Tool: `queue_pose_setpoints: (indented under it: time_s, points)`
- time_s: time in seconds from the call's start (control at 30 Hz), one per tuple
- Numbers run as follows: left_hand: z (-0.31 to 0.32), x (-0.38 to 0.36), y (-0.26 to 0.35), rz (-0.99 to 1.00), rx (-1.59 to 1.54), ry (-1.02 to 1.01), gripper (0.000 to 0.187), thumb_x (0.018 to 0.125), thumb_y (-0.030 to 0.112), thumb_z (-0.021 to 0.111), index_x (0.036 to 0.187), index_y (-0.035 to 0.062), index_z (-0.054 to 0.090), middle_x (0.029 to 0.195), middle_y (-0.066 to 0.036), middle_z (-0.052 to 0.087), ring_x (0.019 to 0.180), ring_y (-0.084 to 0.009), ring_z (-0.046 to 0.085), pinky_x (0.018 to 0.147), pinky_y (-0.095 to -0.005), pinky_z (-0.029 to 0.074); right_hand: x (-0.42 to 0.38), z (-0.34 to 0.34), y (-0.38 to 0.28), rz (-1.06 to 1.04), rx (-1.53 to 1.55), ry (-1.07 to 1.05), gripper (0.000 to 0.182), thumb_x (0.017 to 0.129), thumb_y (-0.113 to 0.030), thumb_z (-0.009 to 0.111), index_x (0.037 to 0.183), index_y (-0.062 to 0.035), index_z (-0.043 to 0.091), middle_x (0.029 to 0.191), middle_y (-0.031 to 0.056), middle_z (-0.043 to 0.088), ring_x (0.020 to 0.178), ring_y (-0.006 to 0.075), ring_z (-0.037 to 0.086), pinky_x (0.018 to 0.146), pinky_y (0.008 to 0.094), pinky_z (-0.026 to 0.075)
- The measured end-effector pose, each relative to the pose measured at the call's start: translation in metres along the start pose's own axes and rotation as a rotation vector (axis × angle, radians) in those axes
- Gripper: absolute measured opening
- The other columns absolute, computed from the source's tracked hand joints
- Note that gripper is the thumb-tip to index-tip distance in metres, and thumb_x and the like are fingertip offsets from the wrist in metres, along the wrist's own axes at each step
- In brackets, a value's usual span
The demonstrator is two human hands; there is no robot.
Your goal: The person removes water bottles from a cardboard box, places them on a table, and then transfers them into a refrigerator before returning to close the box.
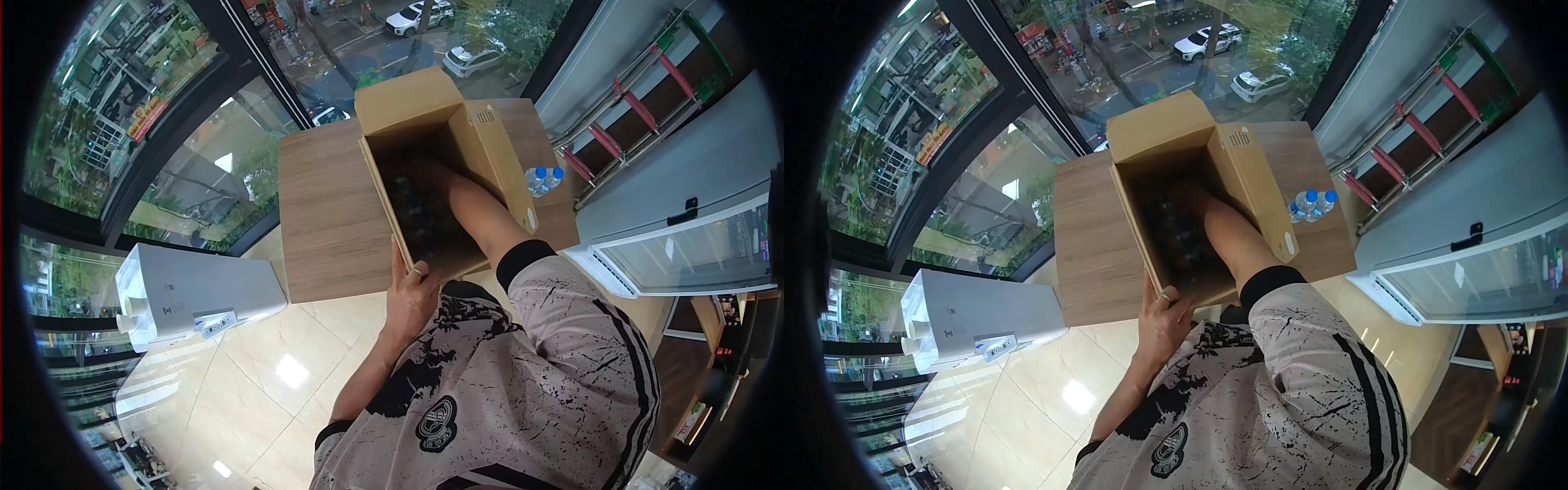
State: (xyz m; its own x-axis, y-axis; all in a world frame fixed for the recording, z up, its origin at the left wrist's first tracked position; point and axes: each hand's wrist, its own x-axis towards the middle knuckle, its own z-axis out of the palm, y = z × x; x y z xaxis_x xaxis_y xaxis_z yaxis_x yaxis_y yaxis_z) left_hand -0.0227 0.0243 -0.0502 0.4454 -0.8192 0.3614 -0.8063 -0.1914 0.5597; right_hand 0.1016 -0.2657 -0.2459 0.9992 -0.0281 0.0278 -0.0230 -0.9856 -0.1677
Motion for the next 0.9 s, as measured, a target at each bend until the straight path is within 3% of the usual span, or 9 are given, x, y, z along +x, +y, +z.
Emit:
queue_pose_setpoints:
  time_s: [0.07,0.2,0.3,0.37,0.5,0.6,0.67,0.8,0.9]
  points:
    - [0.000,0.001,0.000,0.015,-0.014,0.002,0.016,0.072,0.003,0.066,0.087,0.0046,0.068,0.081,-0.008,0.048,0.120,-0.0482,0.041,0.104,-0.0476,0.039,0.004,-0.003,0.003,-0.025,0.027,-0.198,0.054,0.067,-0.004,0.064,0.120,-0.0091,0.057,0.114,0.0174,0.061,0.109,0.0364,0.056,0.097,0.0424,0.044]
    - [0.000,0.004,0.002,-0.026,-0.011,-0.007,0.017,0.072,0.003,0.067,0.089,0.0035,0.069,0.081,-0.009,0.048,0.116,-0.0461,0.044,0.107,-0.0486,0.035,0.018,-0.007,0.005,-0.121,0.036,-0.201,0.057,0.063,-0.005,0.066,0.119,-0.0085,0.057,0.111,0.0172,0.062,0.108,0.0354,0.056,0.095,0.0430,0.045]
    - [0.003,0.000,0.006,-0.031,-0.011,0.010,0.016,0.072,0.003,0.068,0.088,0.0035,0.070,0.082,-0.009,0.049,0.117,-0.0470,0.043,0.106,-0.0486,0.036,-0.005,-0.051,-0.019,0.089,0.384,-0.146,0.047,0.063,-0.007,0.067,0.110,-0.0071,0.061,0.107,0.0185,0.062,0.104,0.0355,0.058,0.091,0.0446,0.046]
    - [0.004,-0.001,0.006,-0.022,-0.001,0.020,0.016,0.072,0.003,0.068,0.087,0.0039,0.070,0.082,-0.009,0.049,0.118,-0.0479,0.042,0.105,-0.0486,0.037,-0.001,-0.037,-0.013,0.009,0.040,-0.014,0.021,0.081,-0.015,0.053,0.093,-0.0071,0.069,0.101,0.0177,0.065,0.095,0.0321,0.063,0.084,0.0435,0.048]
    - [0.007,-0.007,0.001,-0.044,0.001,0.022,0.016,0.072,0.004,0.068,0.087,0.0055,0.070,0.084,-0.009,0.050,0.120,-0.0483,0.041,0.102,-0.0471,0.041,-0.003,-0.025,-0.014,0.050,0.032,0.052,0.020,0.076,-0.010,0.057,0.093,-0.0027,0.065,0.101,0.0199,0.063,0.097,0.0372,0.059,0.088,0.0450,0.045]
    - [0.005,-0.005,0.004,-0.041,-0.007,0.011,0.016,0.071,0.003,0.068,0.087,0.0059,0.070,0.084,-0.008,0.051,0.121,-0.0481,0.040,0.100,-0.0461,0.043,-0.006,-0.030,-0.016,0.119,0.080,-0.123,0.022,0.081,-0.009,0.051,0.096,-0.0011,0.065,0.105,0.0201,0.062,0.100,0.0364,0.058,0.091,0.0454,0.044]
    - [0.004,-0.003,0.003,-0.030,0.005,0.012,0.015,0.071,0.003,0.068,0.086,0.0058,0.070,0.085,-0.008,0.051,0.122,-0.0482,0.039,0.099,-0.0456,0.044,-0.008,-0.014,-0.012,0.085,0.146,0.073,0.024,0.084,-0.010,0.048,0.098,-0.0018,0.065,0.109,0.0202,0.062,0.104,0.0358,0.058,0.092,0.0446,0.044]
    - [0.004,-0.005,0.001,-0.065,-0.025,-0.001,0.016,0.070,0.001,0.068,0.086,0.0060,0.070,0.085,-0.008,0.052,0.123,-0.0482,0.038,0.097,-0.0444,0.046,-0.010,-0.011,-0.009,0.071,0.132,0.093,0.027,0.086,-0.011,0.045,0.102,-0.0013,0.065,0.112,0.0209,0.061,0.106,0.0351,0.057,0.092,0.0433,0.044]
    - [0.000,-0.003,0.002,-0.058,-0.006,-0.002,0.017,0.070,0.001,0.069,0.086,0.0065,0.070,0.085,-0.008,0.051,0.124,-0.0481,0.038,0.095,-0.0432,0.048,-0.010,-0.028,-0.012,0.190,0.130,-0.185,0.028,0.085,-0.011,0.045,0.102,-0.0021,0.065,0.112,0.0220,0.060,0.106,0.0345,0.058,0.092,0.0430,0.045]
